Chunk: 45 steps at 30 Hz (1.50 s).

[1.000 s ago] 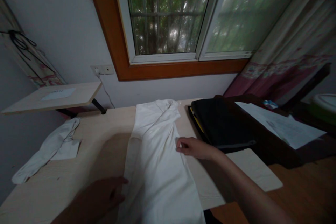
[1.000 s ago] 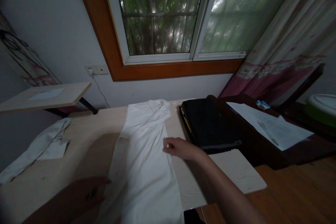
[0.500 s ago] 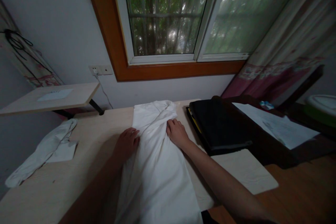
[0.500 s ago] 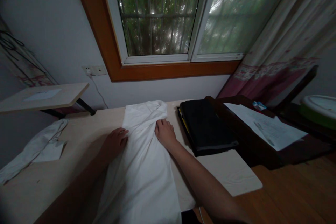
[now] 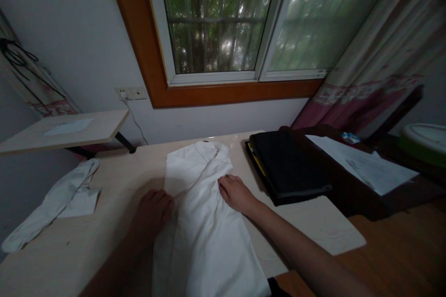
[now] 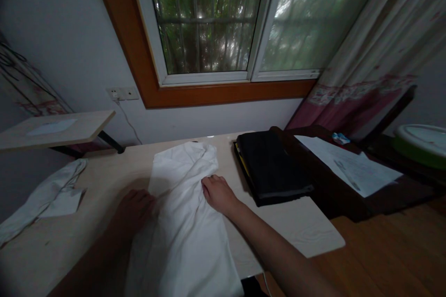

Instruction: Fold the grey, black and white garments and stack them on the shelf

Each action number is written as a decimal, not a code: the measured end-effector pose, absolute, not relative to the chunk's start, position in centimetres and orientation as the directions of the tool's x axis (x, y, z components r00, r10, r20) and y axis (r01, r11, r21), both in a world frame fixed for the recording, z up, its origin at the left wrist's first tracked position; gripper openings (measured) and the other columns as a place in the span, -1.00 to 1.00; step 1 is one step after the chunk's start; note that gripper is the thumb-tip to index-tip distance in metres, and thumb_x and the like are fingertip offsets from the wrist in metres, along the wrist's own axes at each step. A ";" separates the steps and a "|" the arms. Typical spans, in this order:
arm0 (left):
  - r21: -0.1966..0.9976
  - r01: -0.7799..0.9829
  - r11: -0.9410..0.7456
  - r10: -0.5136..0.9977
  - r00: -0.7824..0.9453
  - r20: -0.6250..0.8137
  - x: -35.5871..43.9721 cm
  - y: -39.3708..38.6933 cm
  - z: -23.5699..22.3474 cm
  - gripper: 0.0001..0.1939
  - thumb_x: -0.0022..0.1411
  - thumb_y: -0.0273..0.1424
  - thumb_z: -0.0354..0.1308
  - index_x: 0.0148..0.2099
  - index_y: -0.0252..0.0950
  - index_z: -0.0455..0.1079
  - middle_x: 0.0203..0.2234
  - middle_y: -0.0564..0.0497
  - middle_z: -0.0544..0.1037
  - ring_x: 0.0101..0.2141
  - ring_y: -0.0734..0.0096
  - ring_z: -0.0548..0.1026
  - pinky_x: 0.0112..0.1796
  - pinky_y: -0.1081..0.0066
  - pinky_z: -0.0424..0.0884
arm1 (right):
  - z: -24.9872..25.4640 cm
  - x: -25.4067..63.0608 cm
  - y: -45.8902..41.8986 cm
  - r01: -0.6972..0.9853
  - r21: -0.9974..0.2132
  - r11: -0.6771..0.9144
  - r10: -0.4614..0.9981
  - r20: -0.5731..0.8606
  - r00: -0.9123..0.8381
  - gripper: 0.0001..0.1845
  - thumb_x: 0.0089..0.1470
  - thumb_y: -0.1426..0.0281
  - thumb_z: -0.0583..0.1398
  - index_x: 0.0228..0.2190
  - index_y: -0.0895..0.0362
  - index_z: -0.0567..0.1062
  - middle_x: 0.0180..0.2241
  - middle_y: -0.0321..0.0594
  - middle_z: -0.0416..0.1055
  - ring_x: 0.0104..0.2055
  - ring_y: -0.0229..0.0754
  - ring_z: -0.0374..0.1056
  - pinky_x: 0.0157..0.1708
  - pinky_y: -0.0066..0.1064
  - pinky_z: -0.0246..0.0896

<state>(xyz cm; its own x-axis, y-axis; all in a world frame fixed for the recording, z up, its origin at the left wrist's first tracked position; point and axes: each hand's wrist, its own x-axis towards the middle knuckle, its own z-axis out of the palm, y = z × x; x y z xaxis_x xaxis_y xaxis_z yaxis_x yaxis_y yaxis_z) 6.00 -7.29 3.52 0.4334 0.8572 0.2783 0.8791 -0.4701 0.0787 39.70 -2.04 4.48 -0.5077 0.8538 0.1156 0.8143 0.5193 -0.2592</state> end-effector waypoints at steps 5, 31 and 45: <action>0.155 0.862 -0.482 0.852 0.421 0.311 6.7 -5.6 4.8 -0.73 0.45 -0.37 -0.03 -0.16 -0.20 0.52 -0.22 -0.09 0.60 -0.13 0.17 0.48 0.02 0.08 0.32 | 4.2 39.9 -2.5 0.785 -0.358 0.506 0.862 0.173 -0.477 -0.85 0.34 0.40 0.07 -0.17 0.10 0.45 -0.22 -0.17 0.50 -0.06 -0.07 0.35 -0.05 -0.30 0.12; 0.809 0.588 -0.012 0.983 -0.140 0.117 14.9 4.8 7.4 -0.93 0.28 -0.31 0.05 -0.25 -0.16 0.28 -0.50 0.13 0.36 -0.34 0.33 0.43 -0.23 0.38 0.33 | 3.4 40.6 -1.7 0.776 -0.460 0.432 0.902 0.223 -0.370 -0.49 0.33 0.35 0.10 0.28 0.03 0.30 -0.03 -0.09 0.45 0.03 -0.03 0.30 0.06 -0.22 0.16; 0.781 0.623 0.048 0.993 -0.114 0.030 7.0 8.0 4.3 -0.44 0.09 -0.39 0.17 0.17 -0.25 0.30 -0.10 -0.09 0.49 -0.11 0.23 0.55 -0.09 0.28 0.48 | 3.4 40.2 -1.9 0.819 -0.357 0.448 0.894 0.182 -0.410 -0.52 0.33 0.40 0.08 0.24 -0.01 0.37 0.00 -0.09 0.42 0.06 -0.01 0.27 0.05 -0.18 0.10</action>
<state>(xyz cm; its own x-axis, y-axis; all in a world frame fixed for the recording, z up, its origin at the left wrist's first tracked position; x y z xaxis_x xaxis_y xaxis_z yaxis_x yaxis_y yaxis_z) 7.04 7.95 4.26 -0.1143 0.9930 0.0301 0.6228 0.0480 0.7809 40.24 -1.95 3.43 -0.4097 0.8938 0.1823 0.8193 0.4484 -0.3573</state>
